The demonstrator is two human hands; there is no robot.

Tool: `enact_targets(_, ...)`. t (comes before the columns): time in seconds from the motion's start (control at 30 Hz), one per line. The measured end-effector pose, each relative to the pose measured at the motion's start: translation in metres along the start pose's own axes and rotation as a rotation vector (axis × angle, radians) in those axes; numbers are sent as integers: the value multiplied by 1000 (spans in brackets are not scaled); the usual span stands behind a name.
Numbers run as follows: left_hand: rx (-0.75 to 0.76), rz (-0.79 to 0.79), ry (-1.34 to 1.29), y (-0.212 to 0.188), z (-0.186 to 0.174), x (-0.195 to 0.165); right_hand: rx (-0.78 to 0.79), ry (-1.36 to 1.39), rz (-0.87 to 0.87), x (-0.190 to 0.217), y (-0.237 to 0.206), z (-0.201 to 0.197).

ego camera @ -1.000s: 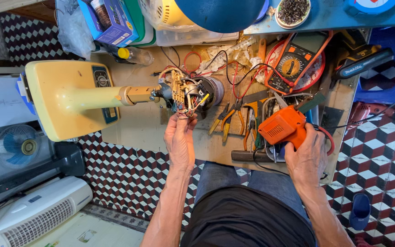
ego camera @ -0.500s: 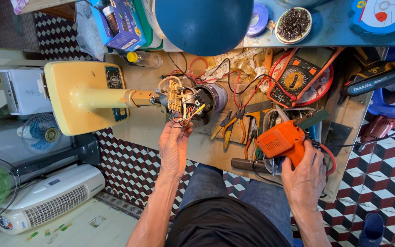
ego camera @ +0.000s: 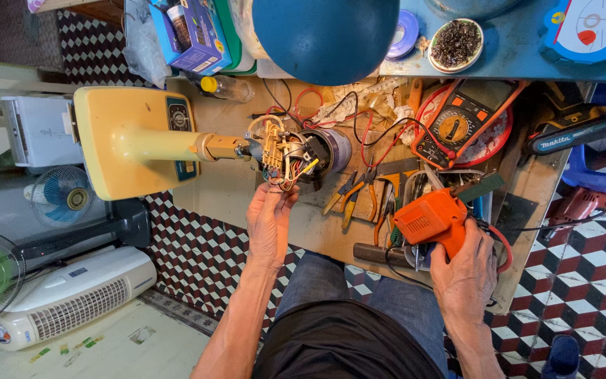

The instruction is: The person works on the exposed wiring of a small motor attached to a yellow appliance. They use an orange heat gun to apply heat to wire connections, then manipulate and reposition the wires with both hands. The person repeatedly applies heat and adjusts the wiring throughout the clip.

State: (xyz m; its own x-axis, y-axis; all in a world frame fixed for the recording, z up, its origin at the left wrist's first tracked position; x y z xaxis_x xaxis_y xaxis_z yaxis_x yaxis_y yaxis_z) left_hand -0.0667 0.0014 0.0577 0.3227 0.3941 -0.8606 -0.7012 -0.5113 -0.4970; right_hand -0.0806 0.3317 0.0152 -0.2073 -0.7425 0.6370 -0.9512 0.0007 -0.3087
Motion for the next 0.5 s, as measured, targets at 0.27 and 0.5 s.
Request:
enact_targets(0.27, 20, 28, 6, -11, -13, -13, -46, -31, -24, 20, -20, -2)
enact_targets(0.5, 15, 78, 107, -27, -35, -34, -45, 6, -49, 29, -44, 2)
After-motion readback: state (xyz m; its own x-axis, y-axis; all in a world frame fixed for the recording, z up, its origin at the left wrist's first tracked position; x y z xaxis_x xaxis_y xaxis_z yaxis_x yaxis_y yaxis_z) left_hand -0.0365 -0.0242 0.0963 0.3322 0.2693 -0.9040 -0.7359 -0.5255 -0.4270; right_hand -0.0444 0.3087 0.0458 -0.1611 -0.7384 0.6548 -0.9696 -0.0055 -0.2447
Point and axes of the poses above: each hand's wrist, its own y-axis towards the middle knuckle, its own z-axis out of the palm, x = y × z, the point moved 4 cm from there along y, towards the middle knuckle, and after that the axes turned 9 degrees about y, right-handed, at the moved point
